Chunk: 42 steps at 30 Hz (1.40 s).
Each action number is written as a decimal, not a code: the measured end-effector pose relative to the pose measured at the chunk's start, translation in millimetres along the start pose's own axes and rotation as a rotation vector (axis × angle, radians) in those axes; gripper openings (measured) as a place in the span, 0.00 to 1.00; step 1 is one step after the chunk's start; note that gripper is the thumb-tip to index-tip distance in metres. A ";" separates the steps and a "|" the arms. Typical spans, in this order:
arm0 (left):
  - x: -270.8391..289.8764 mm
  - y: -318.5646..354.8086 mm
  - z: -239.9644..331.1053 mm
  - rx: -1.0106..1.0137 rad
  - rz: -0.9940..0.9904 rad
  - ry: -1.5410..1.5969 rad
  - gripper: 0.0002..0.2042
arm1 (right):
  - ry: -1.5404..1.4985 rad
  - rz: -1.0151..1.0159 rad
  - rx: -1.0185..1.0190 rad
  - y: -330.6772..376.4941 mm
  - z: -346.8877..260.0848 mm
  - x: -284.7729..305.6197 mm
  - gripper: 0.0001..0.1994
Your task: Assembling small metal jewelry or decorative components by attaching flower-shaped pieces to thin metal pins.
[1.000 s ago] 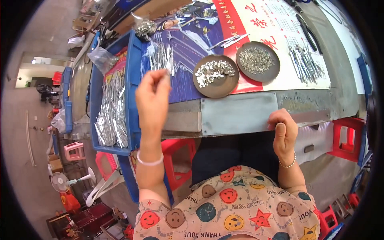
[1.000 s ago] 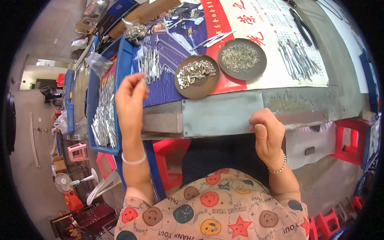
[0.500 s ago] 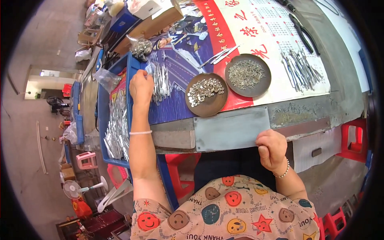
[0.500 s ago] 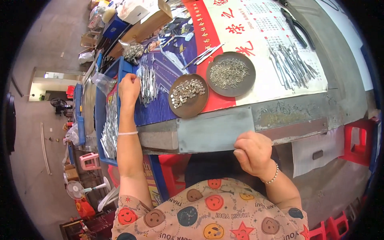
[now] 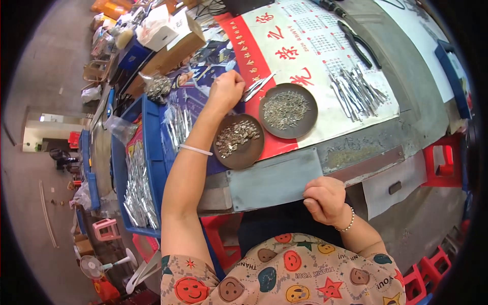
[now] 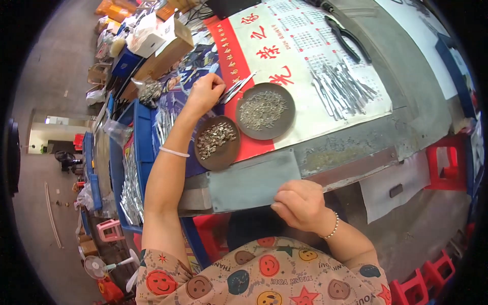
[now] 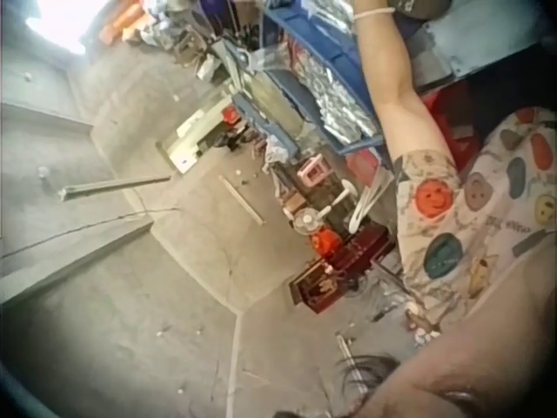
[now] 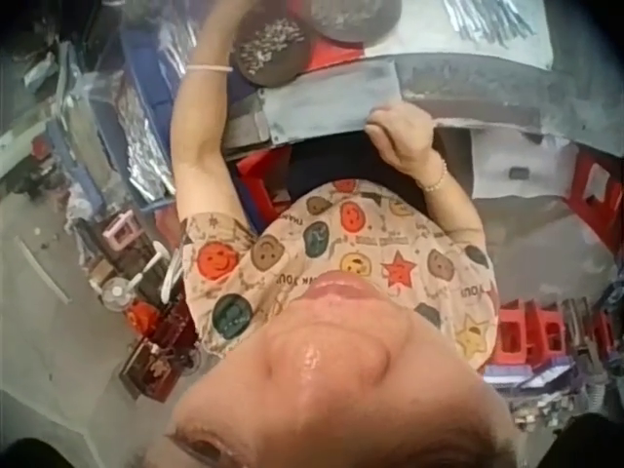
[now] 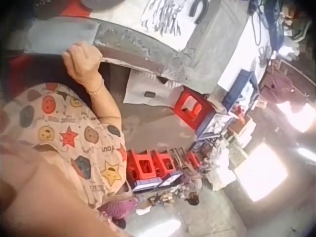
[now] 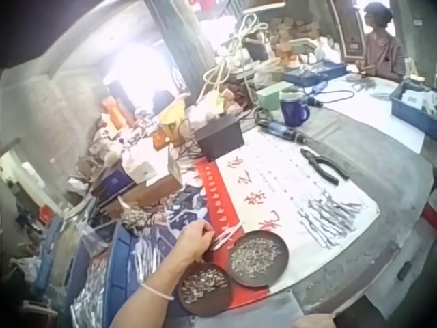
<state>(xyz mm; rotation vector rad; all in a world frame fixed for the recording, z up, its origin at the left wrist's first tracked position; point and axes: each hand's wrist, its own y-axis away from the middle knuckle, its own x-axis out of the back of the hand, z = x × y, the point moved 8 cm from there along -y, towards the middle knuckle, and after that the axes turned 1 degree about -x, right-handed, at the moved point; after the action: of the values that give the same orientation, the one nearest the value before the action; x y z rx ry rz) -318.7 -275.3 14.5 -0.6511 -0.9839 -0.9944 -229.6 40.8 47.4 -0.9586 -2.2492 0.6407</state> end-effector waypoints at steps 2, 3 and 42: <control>-4.5 -1.7 1.2 0.003 -0.051 0.057 0.08 | 0.015 -0.005 -0.005 0.2 1.3 1.7 0.07; -5.1 -0.1 -0.1 0.004 -0.052 0.057 0.08 | 0.011 -0.011 0.004 -0.4 0.3 0.9 0.07; 47.3 24.6 -6.2 -0.125 0.227 0.258 0.09 | 0.100 0.005 -0.354 -28.3 3.1 2.9 0.03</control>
<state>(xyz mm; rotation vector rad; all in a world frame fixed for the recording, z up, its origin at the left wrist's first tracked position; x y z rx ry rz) -284.5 -288.2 53.9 -0.7013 -0.6108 -0.9164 -246.7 24.8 64.1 -1.1361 -2.3132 0.1915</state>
